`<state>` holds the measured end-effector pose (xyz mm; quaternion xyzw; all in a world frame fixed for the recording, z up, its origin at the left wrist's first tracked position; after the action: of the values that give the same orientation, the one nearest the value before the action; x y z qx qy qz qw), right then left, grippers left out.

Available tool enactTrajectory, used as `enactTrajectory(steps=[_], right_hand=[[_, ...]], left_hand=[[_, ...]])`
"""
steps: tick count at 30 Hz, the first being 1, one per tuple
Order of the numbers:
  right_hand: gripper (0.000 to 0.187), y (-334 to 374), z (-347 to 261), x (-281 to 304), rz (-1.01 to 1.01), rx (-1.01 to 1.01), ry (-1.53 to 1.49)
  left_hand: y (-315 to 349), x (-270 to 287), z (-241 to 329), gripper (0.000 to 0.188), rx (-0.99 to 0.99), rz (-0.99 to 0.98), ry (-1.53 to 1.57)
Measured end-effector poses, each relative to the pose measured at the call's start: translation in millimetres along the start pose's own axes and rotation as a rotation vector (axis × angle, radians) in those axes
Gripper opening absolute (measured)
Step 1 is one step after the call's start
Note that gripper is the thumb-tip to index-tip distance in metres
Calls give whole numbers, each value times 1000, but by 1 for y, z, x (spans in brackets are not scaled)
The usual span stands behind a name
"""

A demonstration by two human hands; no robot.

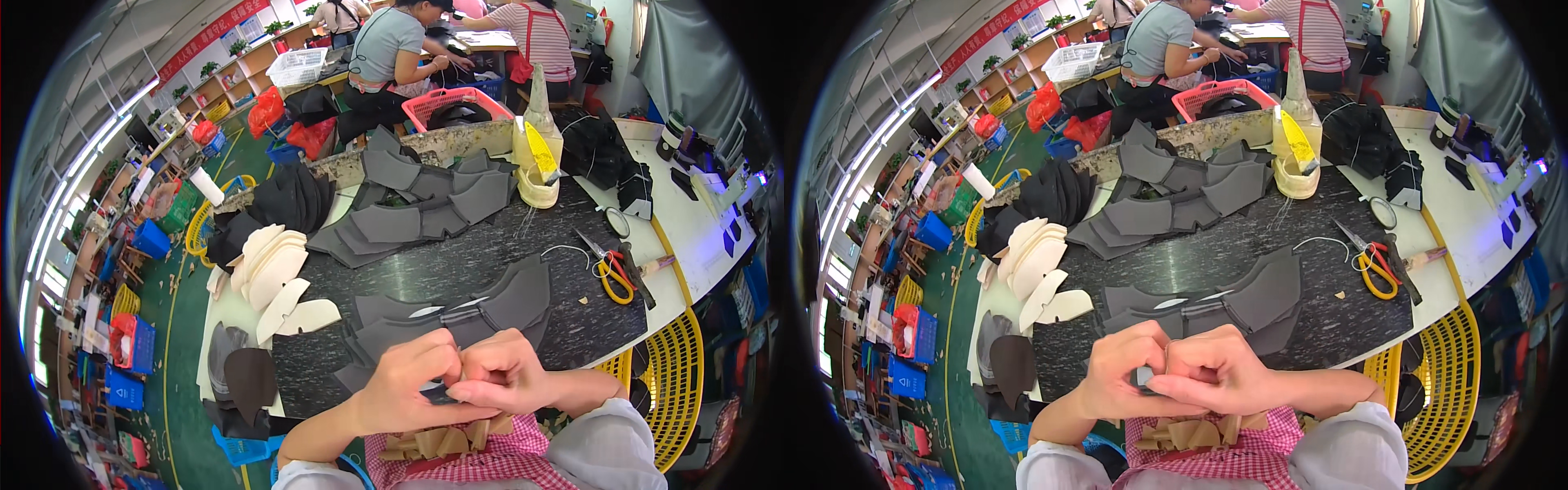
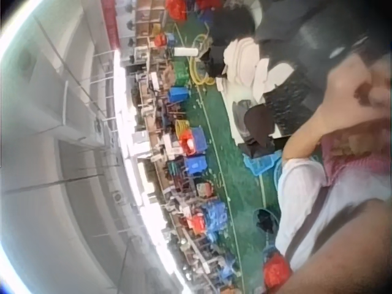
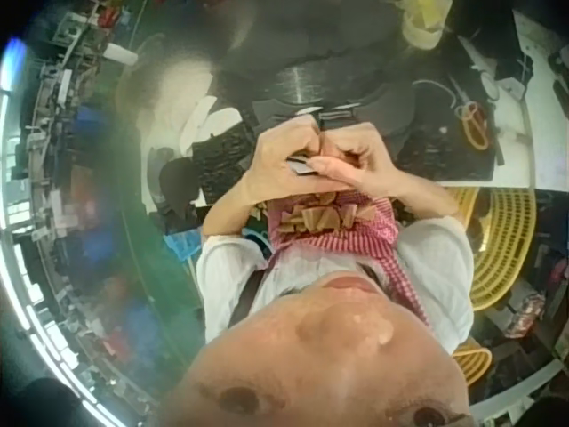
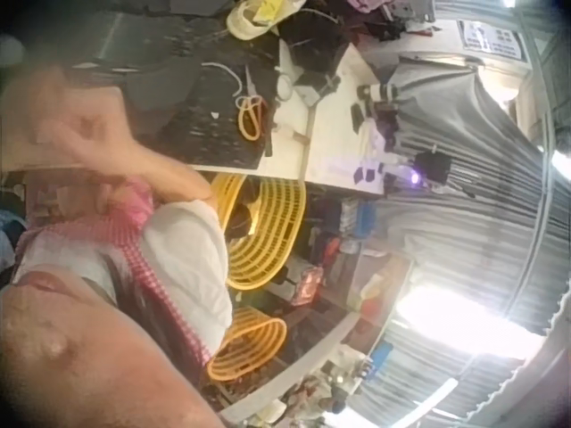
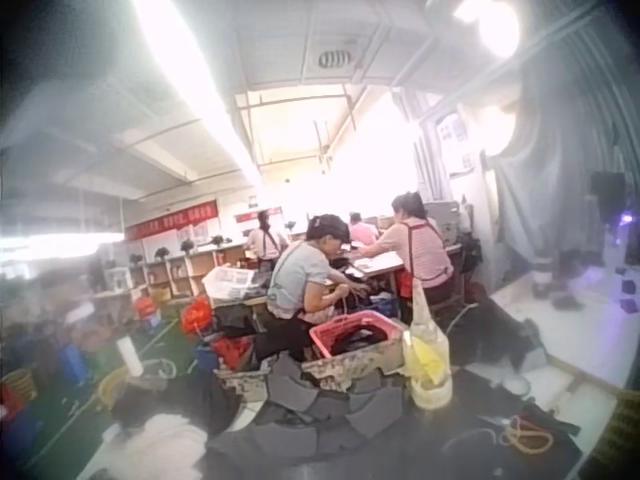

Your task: The person takes foam pieces from a basket onto the work table, then peels the paper backing from adhesive foam pads and attaches them onto the foam panels by hand.

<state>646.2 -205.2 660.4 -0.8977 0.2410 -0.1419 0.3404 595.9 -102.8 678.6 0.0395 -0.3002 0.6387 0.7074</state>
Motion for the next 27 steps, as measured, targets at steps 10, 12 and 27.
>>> enactTrajectory(steps=[10,12,27], right_hand=[[15,48,29,7,406,-275,-654],[14,64,36,-2,345,-362,-913],[16,81,21,54,114,-275,389]], left_hand=[[30,-14,-70,38,222,274,1691],[36,-10,-73,29,164,346,1869],[48,-23,-90,57,375,14,3]])
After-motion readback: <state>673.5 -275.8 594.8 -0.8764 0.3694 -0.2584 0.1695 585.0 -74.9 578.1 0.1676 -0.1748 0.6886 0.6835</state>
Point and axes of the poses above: each hand's wrist, its own y-axis away from the middle knuckle, its own x-axis out of the back of the hand, z = x × y, the point moved 6 cm from there along -y, towards the middle knuckle, and after that the axes turned 14 degrees about x, right-handed, at the moved point
